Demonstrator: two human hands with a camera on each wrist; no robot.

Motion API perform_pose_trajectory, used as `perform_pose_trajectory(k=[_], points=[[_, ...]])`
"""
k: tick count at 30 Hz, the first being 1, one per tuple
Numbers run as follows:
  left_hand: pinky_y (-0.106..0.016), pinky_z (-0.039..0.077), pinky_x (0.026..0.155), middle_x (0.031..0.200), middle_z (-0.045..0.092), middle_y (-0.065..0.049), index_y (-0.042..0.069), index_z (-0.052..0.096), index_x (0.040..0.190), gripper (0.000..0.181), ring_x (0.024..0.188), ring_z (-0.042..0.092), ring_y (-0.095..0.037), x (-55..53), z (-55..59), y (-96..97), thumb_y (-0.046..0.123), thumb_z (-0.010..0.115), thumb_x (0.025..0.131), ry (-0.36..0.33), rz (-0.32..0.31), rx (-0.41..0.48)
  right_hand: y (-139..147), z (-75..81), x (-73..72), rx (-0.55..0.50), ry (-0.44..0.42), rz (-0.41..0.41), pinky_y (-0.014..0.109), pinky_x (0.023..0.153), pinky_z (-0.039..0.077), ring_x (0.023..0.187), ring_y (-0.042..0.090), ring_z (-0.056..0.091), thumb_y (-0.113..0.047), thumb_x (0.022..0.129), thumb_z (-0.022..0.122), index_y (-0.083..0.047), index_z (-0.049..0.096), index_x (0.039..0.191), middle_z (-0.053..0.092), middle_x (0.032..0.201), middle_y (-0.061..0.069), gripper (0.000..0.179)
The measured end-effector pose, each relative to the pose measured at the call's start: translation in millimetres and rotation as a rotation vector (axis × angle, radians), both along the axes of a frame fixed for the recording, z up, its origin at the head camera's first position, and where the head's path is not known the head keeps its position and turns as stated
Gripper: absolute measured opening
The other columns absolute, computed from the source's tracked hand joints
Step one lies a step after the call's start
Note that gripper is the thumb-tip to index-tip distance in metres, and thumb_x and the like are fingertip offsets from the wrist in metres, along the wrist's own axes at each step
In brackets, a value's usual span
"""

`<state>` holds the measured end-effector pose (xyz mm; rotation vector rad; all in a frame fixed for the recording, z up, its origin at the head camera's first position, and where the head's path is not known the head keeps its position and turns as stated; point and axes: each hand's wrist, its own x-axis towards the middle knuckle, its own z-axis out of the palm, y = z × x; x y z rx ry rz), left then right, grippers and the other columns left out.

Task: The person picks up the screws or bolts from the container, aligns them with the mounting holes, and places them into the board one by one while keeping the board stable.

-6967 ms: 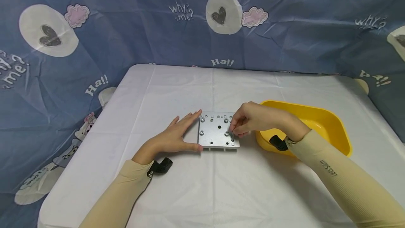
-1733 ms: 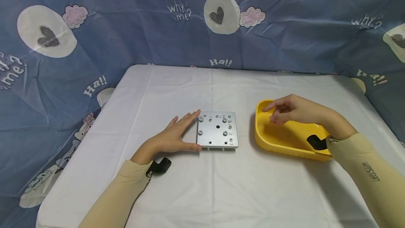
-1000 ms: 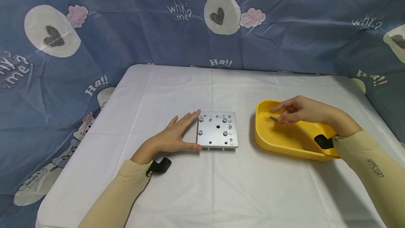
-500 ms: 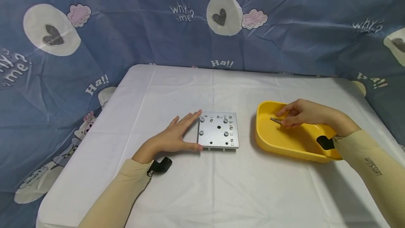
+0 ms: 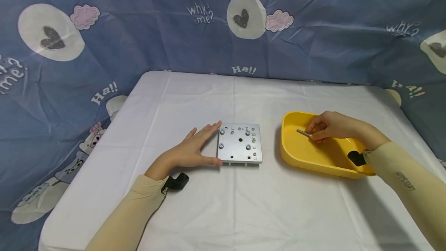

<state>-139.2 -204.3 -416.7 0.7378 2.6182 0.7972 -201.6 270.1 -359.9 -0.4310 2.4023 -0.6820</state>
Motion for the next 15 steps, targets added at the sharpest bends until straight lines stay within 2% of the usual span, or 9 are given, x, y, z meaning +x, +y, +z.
perform_pose_trajectory(k=[9,15], points=[[-0.061,-0.005,0.137,0.182,0.014,-0.002,0.034,0.004,0.175,0.125,0.170,0.010,-0.031,-0.4,-0.1,0.6,0.065,0.084,0.084,0.008,-0.006,0.009,-7.3,-2.5,1.9,0.020,0.077,0.007,0.024,0.068,0.064,0.077,0.016,0.072,-0.012,0.098,0.079,0.002,0.076,0.108,0.079,0.089,0.005,0.018],[-0.063,-0.004,0.137,0.182,0.014,-0.002,0.033,0.004,0.175,0.125,0.170,0.011,-0.032,1.0,0.6,0.3,0.065,0.084,0.084,0.015,-0.009,0.006,-6.7,-5.4,0.5,0.022,0.083,0.004,0.023,0.066,0.063,0.075,0.016,0.070,-0.011,0.097,0.080,0.002,0.076,0.106,0.078,0.087,0.005,0.017]])
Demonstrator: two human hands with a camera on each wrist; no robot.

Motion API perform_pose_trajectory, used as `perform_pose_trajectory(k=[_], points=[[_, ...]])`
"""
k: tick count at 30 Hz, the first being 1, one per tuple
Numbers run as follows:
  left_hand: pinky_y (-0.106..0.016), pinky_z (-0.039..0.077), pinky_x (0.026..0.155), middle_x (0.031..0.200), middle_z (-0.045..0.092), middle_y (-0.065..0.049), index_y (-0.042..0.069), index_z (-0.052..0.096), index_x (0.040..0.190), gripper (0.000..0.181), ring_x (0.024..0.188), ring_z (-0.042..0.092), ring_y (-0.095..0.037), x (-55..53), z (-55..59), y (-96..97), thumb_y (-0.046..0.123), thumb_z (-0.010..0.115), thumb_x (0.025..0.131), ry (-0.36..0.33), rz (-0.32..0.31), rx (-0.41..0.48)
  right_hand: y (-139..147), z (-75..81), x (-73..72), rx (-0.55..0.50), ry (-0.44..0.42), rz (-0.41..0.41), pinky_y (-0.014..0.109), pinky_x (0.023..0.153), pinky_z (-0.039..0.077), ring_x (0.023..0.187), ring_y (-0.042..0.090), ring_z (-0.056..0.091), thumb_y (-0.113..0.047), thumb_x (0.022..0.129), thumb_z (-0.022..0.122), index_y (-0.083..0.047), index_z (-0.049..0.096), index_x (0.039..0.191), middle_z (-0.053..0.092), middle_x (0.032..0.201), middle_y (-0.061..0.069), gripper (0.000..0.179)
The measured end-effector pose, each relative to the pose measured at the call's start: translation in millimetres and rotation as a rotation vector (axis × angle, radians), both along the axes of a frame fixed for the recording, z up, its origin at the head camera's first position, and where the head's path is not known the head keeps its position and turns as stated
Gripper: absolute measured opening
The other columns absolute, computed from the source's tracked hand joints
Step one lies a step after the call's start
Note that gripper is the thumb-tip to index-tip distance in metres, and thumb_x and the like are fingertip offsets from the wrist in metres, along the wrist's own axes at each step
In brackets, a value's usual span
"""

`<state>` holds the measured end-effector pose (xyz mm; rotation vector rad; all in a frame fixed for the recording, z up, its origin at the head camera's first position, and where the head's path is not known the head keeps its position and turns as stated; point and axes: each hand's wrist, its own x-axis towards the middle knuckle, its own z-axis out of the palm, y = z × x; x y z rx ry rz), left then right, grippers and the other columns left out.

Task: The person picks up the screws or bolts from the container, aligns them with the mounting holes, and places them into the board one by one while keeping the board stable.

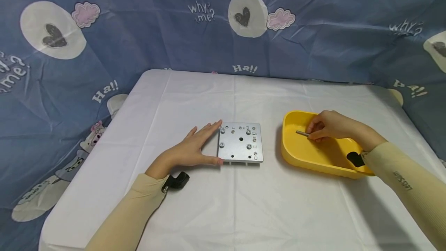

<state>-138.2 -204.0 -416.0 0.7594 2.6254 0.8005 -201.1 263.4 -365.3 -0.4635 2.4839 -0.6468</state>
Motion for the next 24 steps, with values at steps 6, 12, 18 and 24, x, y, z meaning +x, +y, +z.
perform_pose_trajectory(k=[6,12,18,24], points=[[-0.062,-0.004,0.137,0.182,0.014,-0.001,0.032,0.006,0.175,0.124,0.170,0.011,-0.031,-2.3,0.4,0.1,0.064,0.084,0.085,0.001,-0.003,0.000,1.5,-1.3,-1.5,-0.001,-0.027,-0.018,0.023,0.066,0.061,0.073,0.015,0.067,-0.013,0.097,0.081,0.001,0.075,0.103,0.075,0.085,0.003,0.017],[-0.062,-0.004,0.137,0.182,0.014,-0.002,0.032,0.005,0.175,0.124,0.170,0.011,-0.031,-4.3,1.3,-1.0,0.064,0.084,0.085,-0.001,-0.008,-0.003,2.4,-3.0,-1.4,-0.013,-0.063,-0.046,0.023,0.067,0.061,0.074,0.013,0.066,-0.012,0.097,0.081,0.002,0.074,0.103,0.075,0.086,0.003,0.018],[-0.061,-0.005,0.137,0.182,0.014,-0.002,0.033,0.004,0.175,0.125,0.170,0.010,-0.031,-7.6,0.0,-2.8,0.066,0.083,0.084,-0.003,-0.008,-0.005,3.8,-5.3,-0.5,-0.036,-0.114,-0.081,0.022,0.069,0.062,0.075,0.012,0.066,-0.011,0.097,0.080,0.004,0.072,0.104,0.075,0.088,0.003,0.019],[-0.059,-0.006,0.137,0.182,0.013,0.000,0.035,0.003,0.174,0.125,0.170,0.009,-0.028,-9.5,1.3,-3.5,0.066,0.084,0.084,-0.014,-0.002,-0.006,5.0,-6.6,0.3,-0.053,-0.134,-0.101,0.022,0.069,0.062,0.074,0.011,0.067,-0.010,0.097,0.081,0.005,0.073,0.105,0.075,0.088,0.003,0.019]])
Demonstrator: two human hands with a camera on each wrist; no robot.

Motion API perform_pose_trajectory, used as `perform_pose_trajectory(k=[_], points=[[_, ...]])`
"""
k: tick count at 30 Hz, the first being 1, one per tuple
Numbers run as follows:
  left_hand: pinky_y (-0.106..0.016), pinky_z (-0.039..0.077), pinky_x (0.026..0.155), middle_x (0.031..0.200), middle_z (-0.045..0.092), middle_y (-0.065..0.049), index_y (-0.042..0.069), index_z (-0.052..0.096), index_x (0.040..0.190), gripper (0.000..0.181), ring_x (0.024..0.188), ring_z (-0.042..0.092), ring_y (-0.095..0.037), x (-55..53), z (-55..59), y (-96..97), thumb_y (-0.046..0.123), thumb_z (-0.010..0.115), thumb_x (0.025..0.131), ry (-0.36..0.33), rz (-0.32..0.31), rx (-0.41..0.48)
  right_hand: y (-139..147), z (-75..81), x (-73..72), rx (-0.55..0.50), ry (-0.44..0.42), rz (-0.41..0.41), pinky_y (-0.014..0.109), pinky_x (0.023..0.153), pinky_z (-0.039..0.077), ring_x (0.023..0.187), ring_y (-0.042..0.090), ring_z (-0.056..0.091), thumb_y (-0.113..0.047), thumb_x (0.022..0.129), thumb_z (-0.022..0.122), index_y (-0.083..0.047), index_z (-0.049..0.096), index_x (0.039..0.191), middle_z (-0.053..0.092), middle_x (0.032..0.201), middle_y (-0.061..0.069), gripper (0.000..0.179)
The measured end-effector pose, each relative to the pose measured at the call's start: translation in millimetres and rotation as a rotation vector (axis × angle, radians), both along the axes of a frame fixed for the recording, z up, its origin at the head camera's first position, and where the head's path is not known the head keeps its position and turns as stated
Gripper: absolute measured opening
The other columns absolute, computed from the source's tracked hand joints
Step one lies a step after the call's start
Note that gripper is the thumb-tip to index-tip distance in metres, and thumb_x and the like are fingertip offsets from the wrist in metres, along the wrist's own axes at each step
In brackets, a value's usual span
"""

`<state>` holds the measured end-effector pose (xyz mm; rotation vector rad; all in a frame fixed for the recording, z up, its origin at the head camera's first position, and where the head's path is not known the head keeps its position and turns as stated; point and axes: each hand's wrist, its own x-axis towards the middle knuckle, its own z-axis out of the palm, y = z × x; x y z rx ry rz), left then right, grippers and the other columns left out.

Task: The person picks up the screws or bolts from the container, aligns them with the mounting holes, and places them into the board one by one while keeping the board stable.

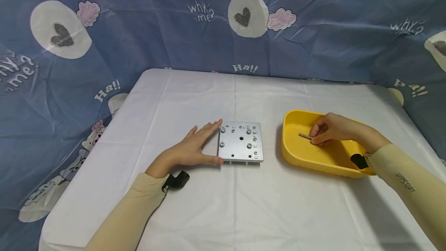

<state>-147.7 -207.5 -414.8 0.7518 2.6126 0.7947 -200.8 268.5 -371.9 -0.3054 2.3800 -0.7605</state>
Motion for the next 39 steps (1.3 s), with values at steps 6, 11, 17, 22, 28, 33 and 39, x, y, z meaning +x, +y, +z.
perform_pose_trajectory(k=[6,11,17,22,28,33,39], points=[[-0.062,-0.005,0.137,0.182,0.014,-0.003,0.033,0.005,0.175,0.125,0.170,0.011,-0.031,1.0,1.5,0.4,0.064,0.085,0.084,0.009,-0.006,0.010,2.7,-2.2,1.1,-0.015,-0.003,-0.018,0.023,0.069,0.063,0.074,0.010,0.068,-0.010,0.096,0.081,0.006,0.073,0.105,0.076,0.087,0.003,0.020],[-0.063,-0.004,0.137,0.182,0.015,-0.001,0.032,0.007,0.175,0.123,0.170,0.012,-0.031,1.2,1.4,0.6,0.063,0.085,0.085,0.014,-0.005,0.007,2.8,-3.7,1.2,-0.009,0.001,-0.026,0.023,0.069,0.063,0.074,0.011,0.068,-0.011,0.096,0.082,0.006,0.074,0.104,0.076,0.088,0.003,0.021],[-0.062,-0.003,0.137,0.182,0.015,-0.001,0.031,0.007,0.175,0.124,0.170,0.012,-0.032,1.2,0.7,0.1,0.062,0.085,0.085,0.010,-0.001,0.004,1.0,-3.3,-0.9,0.025,0.012,0.003,0.022,0.066,0.059,0.073,0.013,0.064,-0.015,0.094,0.084,0.003,0.073,0.102,0.073,0.085,0.000,0.022],[-0.062,-0.004,0.137,0.182,0.015,-0.001,0.032,0.007,0.175,0.124,0.170,0.011,-0.032,1.5,1.0,0.5,0.062,0.085,0.085,0.007,-0.002,0.008,1.7,-2.6,-2.0,0.045,-0.006,0.053,0.020,0.065,0.053,0.072,0.011,0.060,-0.018,0.093,0.084,-0.001,0.071,0.099,0.068,0.082,-0.002,0.022],[-0.062,-0.004,0.137,0.182,0.015,-0.001,0.032,0.007,0.175,0.123,0.170,0.011,-0.031,0.7,0.8,1.0,0.061,0.086,0.085,0.012,-0.007,0.011,5.0,-4.6,-1.6,0.031,-0.075,0.071,0.020,0.064,0.048,0.070,0.010,0.056,-0.020,0.096,0.079,-0.003,0.069,0.100,0.063,0.081,-0.002,0.020],[-0.063,-0.004,0.137,0.182,0.015,-0.001,0.032,0.007,0.175,0.123,0.170,0.012,-0.032,1.1,2.0,1.3,0.061,0.086,0.085,0.012,-0.005,0.013,4.6,-2.9,-0.3,0.019,-0.089,0.070,0.021,0.065,0.049,0.072,0.010,0.057,-0.019,0.097,0.077,-0.003,0.069,0.102,0.064,0.082,-0.001,0.019],[-0.063,-0.004,0.137,0.182,0.016,-0.002,0.032,0.007,0.175,0.123,0.170,0.012,-0.032,1.0,2.2,1.7,0.061,0.086,0.085,0.008,-0.001,0.014,4.8,-1.2,-0.1,-0.036,-0.093,0.078,0.020,0.065,0.050,0.071,0.010,0.058,-0.016,0.097,0.075,-0.001,0.069,0.102,0.065,0.082,0.001,0.017]])
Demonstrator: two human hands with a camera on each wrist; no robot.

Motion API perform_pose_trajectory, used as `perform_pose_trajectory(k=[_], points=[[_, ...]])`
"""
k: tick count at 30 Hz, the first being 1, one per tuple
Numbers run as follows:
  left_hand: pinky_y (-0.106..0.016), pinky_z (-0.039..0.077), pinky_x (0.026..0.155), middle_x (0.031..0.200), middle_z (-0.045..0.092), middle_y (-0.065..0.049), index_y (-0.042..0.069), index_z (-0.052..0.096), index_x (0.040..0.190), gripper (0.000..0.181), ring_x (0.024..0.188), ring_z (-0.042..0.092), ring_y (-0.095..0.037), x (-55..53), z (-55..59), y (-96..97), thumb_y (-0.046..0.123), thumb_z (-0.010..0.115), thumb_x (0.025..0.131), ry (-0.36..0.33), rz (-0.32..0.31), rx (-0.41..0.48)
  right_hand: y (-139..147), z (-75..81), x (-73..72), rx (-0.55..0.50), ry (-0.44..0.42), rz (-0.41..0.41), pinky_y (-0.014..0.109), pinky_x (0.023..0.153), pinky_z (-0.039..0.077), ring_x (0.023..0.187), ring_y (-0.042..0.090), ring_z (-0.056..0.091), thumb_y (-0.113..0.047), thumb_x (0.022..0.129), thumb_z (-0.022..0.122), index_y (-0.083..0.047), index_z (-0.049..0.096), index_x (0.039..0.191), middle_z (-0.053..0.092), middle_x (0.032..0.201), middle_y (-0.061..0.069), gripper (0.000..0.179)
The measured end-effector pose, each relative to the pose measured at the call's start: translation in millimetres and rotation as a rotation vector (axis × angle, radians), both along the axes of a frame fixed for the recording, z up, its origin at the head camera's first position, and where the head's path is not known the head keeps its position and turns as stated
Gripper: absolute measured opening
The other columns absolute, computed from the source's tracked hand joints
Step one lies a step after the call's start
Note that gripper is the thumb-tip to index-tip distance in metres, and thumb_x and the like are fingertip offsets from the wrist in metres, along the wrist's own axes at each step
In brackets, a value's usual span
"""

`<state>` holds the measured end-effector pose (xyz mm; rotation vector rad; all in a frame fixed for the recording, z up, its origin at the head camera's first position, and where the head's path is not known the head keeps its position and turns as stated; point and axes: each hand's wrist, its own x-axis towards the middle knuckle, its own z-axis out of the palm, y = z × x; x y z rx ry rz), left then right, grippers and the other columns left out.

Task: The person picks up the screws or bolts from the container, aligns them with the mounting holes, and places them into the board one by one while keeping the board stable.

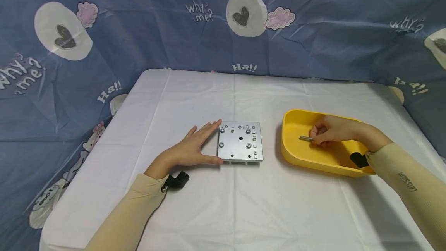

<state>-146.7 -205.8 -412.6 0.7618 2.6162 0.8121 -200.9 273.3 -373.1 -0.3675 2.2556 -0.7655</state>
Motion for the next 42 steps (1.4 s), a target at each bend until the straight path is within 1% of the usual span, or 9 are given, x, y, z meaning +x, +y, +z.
perform_pose_trajectory(k=[3,10,17,22,24,30,34,38,42], points=[[-0.063,-0.004,0.137,0.182,0.016,-0.002,0.032,0.008,0.175,0.123,0.170,0.012,-0.032,0.5,0.5,-0.3,0.061,0.086,0.085,0.000,0.002,0.001,-1.1,1.7,-0.3,-0.018,0.006,0.001,0.021,0.066,0.052,0.072,0.011,0.059,-0.014,0.097,0.075,0.000,0.068,0.102,0.066,0.082,0.001,0.017],[-0.062,-0.005,0.137,0.182,0.016,-0.001,0.034,0.007,0.175,0.124,0.170,0.012,-0.031,0.0,-0.7,-0.9,0.063,0.085,0.084,-0.003,0.001,0.002,-6.9,8.7,-1.7,-0.023,0.010,0.008,0.023,0.071,0.057,0.076,0.012,0.062,-0.014,0.098,0.075,0.002,0.068,0.107,0.070,0.087,0.004,0.020],[-0.061,-0.005,0.137,0.182,0.015,0.000,0.033,0.006,0.175,0.124,0.170,0.011,-0.031,-0.8,-1.0,-1.4,0.063,0.085,0.084,-0.001,-0.001,-0.005,-9.2,16.3,-3.6,-0.094,-0.032,-0.026,0.026,0.079,0.063,0.081,0.014,0.066,-0.010,0.100,0.073,0.007,0.068,0.114,0.073,0.093,0.009,0.023],[-0.060,-0.005,0.137,0.182,0.014,0.001,0.034,0.004,0.175,0.125,0.170,0.011,-0.029,-0.4,-0.2,-0.7,0.065,0.084,0.084,-0.004,-0.003,-0.010,-10.2,24.1,-3.5,-0.125,-0.019,-0.030,0.027,0.084,0.065,0.084,0.015,0.069,-0.011,0.102,0.071,0.009,0.067,0.117,0.074,0.098,0.009,0.025],[-0.061,-0.005,0.137,0.182,0.015,-0.001,0.034,0.005,0.175,0.125,0.170,0.011,-0.031,-0.4,-0.8,-0.7,0.066,0.084,0.084,-0.001,-0.006,-0.004,-11.7,27.6,-3.6,-0.132,-0.010,-0.029,0.027,0.085,0.064,0.085,0.015,0.070,-0.011,0.102,0.070,0.009,0.067,0.118,0.075,0.099,0.009,0.026],[-0.064,-0.002,0.136,0.182,0.017,-0.004,0.032,0.007,0.175,0.126,0.169,0.013,-0.036,-0.3,-3.4,-1.4,0.069,0.084,0.081,0.010,-0.005,0.021,-19.3,34.7,-5.5,-0.155,0.010,-0.019,0.028,0.085,0.064,0.085,0.016,0.069,-0.012,0.103,0.069,0.010,0.068,0.118,0.074,0.097,0.009,0.026],[-0.065,-0.004,0.136,0.182,0.017,-0.003,0.034,0.007,0.175,0.126,0.169,0.013,-0.036,-0.8,-5.3,-2.2,0.071,0.083,0.081,0.016,-0.010,0.030,-24.5,38.1,-7.8,-0.163,0.022,-0.013,0.029,0.085,0.064,0.085,0.017,0.068,-0.011,0.103,0.069,0.010,0.068,0.117,0.074,0.094,0.010,0.026],[-0.065,-0.003,0.136,0.182,0.018,-0.001,0.037,0.008,0.174,0.126,0.169,0.014,-0.035,-2.7,-11.4,-3.3,0.075,0.081,0.080,0.027,-0.010,0.061,-30.8,41.4,-11.3,-0.171,0.031,-0.001,0.028,0.085,0.063,0.083,0.015,0.066,-0.013,0.103,0.071,0.008,0.068,0.116,0.074,0.090,0.007,0.025],[-0.064,-0.003,0.136,0.182,0.019,-0.001,0.038,0.008,0.174,0.126,0.169,0.014,-0.035,-3.7,-13.9,-3.2,0.077,0.081,0.079,0.031,-0.007,0.065,-38.6,45.6,-15.5,-0.180,0.048,0.034,0.027,0.083,0.063,0.081,0.014,0.064,-0.013,0.103,0.071,0.008,0.068,0.115,0.072,0.087,0.005,0.025]])
